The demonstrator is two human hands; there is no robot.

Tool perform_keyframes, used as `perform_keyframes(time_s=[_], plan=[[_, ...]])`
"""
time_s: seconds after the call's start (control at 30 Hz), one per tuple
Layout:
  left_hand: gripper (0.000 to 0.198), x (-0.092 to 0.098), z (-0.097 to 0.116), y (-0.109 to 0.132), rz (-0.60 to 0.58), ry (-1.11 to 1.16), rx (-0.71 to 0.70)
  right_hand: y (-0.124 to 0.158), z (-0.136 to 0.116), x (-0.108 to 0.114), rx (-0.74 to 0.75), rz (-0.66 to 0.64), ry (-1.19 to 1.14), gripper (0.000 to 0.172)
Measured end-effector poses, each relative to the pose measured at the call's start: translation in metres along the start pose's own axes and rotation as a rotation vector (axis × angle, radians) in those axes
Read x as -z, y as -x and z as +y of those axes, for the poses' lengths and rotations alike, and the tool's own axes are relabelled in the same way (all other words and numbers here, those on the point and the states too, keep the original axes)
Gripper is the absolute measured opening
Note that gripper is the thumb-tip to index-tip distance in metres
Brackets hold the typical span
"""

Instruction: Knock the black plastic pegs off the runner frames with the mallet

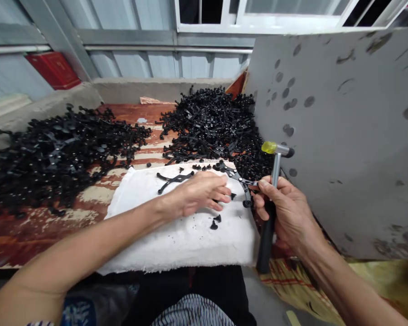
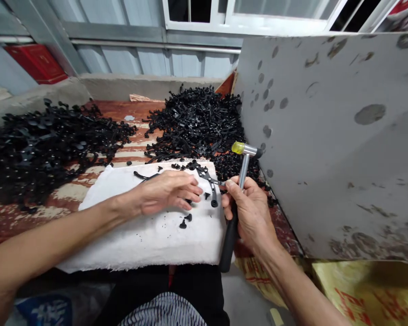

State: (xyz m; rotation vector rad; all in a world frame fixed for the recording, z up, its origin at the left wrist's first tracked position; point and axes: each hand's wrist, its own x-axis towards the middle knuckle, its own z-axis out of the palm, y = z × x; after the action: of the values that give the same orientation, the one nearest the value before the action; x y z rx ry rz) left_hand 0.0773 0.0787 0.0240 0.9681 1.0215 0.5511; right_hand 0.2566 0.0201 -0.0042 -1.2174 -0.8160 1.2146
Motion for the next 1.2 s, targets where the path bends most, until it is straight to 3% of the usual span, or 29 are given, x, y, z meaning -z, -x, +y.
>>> perform_keyframes(time_s=[0.1,0.17,0.37,0.47,0.57,0.8,1.2], plan=[[0.015,-0.02,-0.004,0.0,0.014,0.044,-0.042,0.006,0.003,-0.01,0.015,-0.029,0.034,0.039],[0.02,-0.022,-0.002,-0.004,0.017,0.034,-0.049,0.009,0.006,-0.012,0.007,-0.049,0.069,0.039],[0.025,0.001,0.003,-0.019,-0.046,-0.147,-0.101,0.009,0.014,-0.005,-0.017,-0.115,0.156,0.039],[0.028,0.015,0.006,-0.033,-0.042,-0.289,-0.166,0.006,0.016,0.004,-0.001,-0.07,0.189,0.039],[0.025,0.024,0.011,-0.047,-0.065,-0.369,-0.131,0.003,0.017,0.013,-0.011,0.01,0.135,0.042],[0.023,0.021,0.021,-0.061,0.037,-0.399,-0.016,0.002,0.027,0.02,-0.122,0.074,0.005,0.047],[0.022,0.021,0.021,-0.073,-0.045,-0.418,-0.014,0.0,0.028,0.021,-0.216,0.065,-0.082,0.047]])
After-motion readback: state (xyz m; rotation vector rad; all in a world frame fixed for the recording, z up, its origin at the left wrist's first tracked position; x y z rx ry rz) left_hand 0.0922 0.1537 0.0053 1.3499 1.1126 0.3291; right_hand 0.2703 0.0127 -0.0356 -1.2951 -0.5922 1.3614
